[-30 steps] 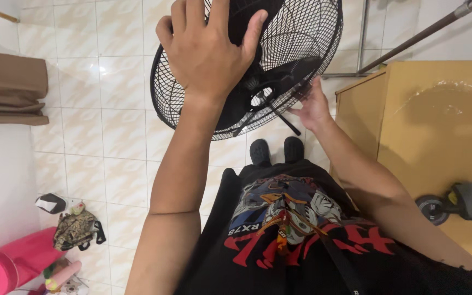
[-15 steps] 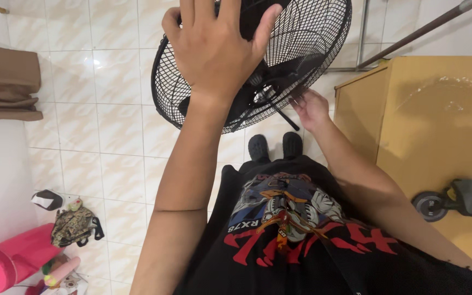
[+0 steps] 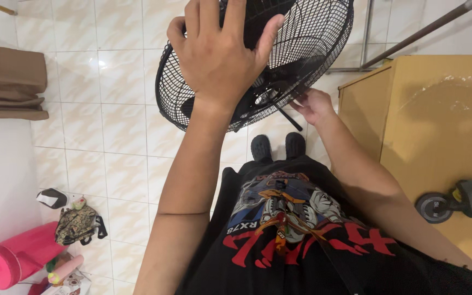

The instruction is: The person assembles a standing electric fan by attaching the fan blades to the motor hub, securing them with a nut, and then fitting the front protective cage. The person uses a cloth to wipe the cage before installation.

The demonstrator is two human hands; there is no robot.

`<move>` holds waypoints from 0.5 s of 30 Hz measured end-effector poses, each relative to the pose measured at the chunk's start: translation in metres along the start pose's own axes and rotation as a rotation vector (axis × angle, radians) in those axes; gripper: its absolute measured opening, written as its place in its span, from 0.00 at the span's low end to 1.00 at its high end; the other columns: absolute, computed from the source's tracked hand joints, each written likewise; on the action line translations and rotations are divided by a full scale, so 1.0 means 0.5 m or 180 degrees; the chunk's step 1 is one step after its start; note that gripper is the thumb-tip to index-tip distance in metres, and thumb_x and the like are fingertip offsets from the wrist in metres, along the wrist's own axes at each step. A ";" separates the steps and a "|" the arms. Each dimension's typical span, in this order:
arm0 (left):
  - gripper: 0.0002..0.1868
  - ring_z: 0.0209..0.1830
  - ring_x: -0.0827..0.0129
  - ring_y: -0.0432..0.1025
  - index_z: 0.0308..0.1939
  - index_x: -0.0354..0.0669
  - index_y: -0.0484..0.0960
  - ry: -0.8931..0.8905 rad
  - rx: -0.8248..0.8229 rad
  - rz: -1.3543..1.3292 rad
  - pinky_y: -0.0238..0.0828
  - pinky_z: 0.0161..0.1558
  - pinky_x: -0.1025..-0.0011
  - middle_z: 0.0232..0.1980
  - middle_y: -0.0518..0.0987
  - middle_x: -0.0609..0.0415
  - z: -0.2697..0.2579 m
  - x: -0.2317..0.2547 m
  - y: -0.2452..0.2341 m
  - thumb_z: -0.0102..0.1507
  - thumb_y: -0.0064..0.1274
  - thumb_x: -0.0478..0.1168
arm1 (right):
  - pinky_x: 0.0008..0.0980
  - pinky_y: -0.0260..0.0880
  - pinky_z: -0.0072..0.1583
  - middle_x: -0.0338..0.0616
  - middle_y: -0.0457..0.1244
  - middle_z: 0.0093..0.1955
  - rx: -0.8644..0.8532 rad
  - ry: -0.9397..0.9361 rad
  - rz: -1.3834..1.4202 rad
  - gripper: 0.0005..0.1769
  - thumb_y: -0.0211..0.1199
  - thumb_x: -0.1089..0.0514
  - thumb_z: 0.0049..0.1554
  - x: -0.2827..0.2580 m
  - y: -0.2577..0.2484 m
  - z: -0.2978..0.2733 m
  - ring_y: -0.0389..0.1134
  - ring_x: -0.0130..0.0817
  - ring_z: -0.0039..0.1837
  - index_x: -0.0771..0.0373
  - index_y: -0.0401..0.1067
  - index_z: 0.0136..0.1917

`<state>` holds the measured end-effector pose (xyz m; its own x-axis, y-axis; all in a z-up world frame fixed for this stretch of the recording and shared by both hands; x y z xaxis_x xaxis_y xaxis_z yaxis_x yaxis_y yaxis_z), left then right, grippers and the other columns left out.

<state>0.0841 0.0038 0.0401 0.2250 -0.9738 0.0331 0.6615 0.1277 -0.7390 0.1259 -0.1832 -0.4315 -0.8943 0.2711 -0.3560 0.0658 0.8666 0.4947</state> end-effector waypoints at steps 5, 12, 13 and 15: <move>0.26 0.52 0.60 0.69 0.57 0.50 0.80 -0.0014 0.0014 -0.0090 0.60 0.53 0.56 0.51 0.74 0.55 0.001 -0.012 0.004 0.67 0.62 0.63 | 0.54 0.67 0.67 0.44 0.66 0.58 -0.0089 -0.0083 -0.0358 0.16 0.44 0.69 0.62 -0.004 0.002 -0.013 0.67 0.37 0.61 0.65 0.70 0.58; 0.26 0.50 0.60 0.69 0.53 0.51 0.80 -0.0009 0.0068 -0.0087 0.60 0.53 0.56 0.47 0.74 0.55 0.007 -0.015 0.008 0.66 0.63 0.64 | 0.49 0.65 0.65 0.40 0.63 0.60 -0.0029 0.0345 0.0266 0.13 0.45 0.60 0.64 0.017 0.014 -0.007 0.63 0.33 0.60 0.59 0.70 0.55; 0.26 0.50 0.60 0.69 0.53 0.51 0.80 -0.0019 0.0050 -0.0108 0.60 0.53 0.56 0.48 0.75 0.56 0.007 -0.016 0.010 0.67 0.64 0.65 | 0.48 0.66 0.64 0.40 0.63 0.58 0.0020 0.0336 0.0249 0.12 0.46 0.60 0.64 0.017 0.010 -0.007 0.64 0.32 0.59 0.58 0.70 0.55; 0.26 0.51 0.60 0.69 0.54 0.50 0.80 0.0012 0.0097 -0.0108 0.60 0.53 0.56 0.48 0.74 0.55 0.008 -0.013 0.008 0.66 0.62 0.64 | 0.47 0.69 0.60 0.41 0.66 0.54 0.0417 -0.0034 -0.0222 0.07 0.52 0.62 0.64 -0.001 -0.015 -0.004 0.66 0.33 0.56 0.61 0.71 0.52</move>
<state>0.0881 0.0116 0.0396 0.1993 -0.9784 0.0553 0.6903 0.1001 -0.7166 0.1248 -0.1906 -0.4335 -0.8940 0.2123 -0.3947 0.0615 0.9305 0.3610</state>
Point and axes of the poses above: each hand's wrist, its own z-axis towards the middle knuckle, its own y-axis out of the palm, x = y × z, the point moved 8 cm from there along z, towards the middle knuckle
